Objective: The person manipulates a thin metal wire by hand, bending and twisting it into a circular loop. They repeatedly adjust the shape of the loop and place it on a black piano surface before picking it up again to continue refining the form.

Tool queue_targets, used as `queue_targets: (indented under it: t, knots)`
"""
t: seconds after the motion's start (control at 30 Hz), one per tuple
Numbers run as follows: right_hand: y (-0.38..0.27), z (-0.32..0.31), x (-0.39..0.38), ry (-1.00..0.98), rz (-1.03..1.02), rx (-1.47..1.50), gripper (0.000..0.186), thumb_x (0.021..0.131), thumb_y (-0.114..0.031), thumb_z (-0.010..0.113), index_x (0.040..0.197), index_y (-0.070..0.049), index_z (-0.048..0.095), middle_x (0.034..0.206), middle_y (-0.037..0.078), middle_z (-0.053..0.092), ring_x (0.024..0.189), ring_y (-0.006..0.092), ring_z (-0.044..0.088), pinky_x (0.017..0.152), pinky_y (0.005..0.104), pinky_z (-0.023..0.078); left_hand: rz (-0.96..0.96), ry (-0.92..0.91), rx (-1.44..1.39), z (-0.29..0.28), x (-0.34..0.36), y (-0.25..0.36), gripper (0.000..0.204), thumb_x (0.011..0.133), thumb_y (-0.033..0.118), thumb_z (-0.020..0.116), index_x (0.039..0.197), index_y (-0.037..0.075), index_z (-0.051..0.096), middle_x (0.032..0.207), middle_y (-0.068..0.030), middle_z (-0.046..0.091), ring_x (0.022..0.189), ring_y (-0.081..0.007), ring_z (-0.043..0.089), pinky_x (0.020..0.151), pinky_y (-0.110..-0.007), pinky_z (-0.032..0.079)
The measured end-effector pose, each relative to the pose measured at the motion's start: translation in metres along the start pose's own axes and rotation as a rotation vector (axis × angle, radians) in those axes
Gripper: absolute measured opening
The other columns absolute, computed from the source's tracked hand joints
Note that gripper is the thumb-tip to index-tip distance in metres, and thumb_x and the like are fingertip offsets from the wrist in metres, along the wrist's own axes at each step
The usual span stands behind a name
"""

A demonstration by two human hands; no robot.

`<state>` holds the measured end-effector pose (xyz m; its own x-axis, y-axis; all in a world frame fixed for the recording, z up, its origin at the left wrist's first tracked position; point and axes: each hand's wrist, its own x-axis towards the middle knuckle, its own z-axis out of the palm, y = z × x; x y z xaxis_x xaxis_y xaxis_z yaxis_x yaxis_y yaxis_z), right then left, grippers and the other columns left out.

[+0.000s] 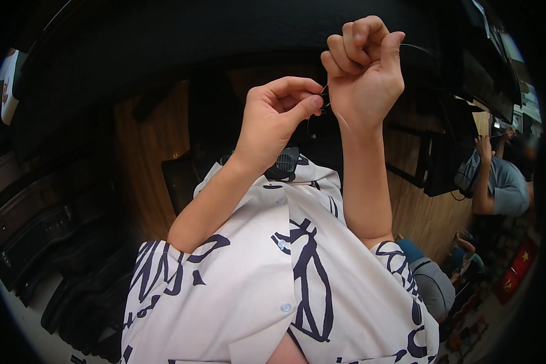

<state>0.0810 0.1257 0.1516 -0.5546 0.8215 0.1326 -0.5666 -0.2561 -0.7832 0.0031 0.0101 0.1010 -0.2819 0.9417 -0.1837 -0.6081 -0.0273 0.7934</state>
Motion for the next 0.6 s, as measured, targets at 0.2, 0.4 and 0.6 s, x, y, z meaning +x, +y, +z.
queue_targets:
  t: [0.2,0.4,0.6]
  knots:
    - [-0.004,-0.005,0.007,-0.125,-0.018,0.025,0.052,0.107,-0.052,0.028,0.07,-0.015,0.027,0.061,-0.004,0.021,0.052,0.0095,0.014,0.045,0.027,0.013,-0.104,-0.06,-0.11,-0.008,0.001,-0.009,0.021,0.088,0.008,0.075,0.107,-0.001,0.071,0.092,-0.0076,0.07,0.087,-0.0135,0.064,0.084,-0.026,0.049]
    - [-0.011,-0.009,0.016,-0.21,-0.002,0.104,0.052,0.107,-0.051,0.028,0.07,-0.015,0.026,0.061,-0.004,0.021,0.052,0.0097,0.014,0.045,0.0267,0.013,-0.135,-0.142,-0.134,-0.013,0.005,-0.004,0.02,0.089,0.009,0.074,0.106,-0.001,0.072,0.09,-0.0076,0.07,0.084,-0.013,0.065,0.078,-0.025,0.051]
    - [-0.003,-0.019,0.014,-0.148,-0.213,-0.356,0.045,0.109,-0.034,0.032,0.092,-0.001,0.057,0.072,0.0,0.049,0.063,0.0111,0.047,0.061,0.0234,0.041,0.041,0.048,0.199,-0.022,0.002,0.022,0.016,0.089,0.007,0.074,0.103,-0.001,0.073,0.086,-0.0059,0.071,0.076,-0.0108,0.066,0.071,-0.022,0.05]
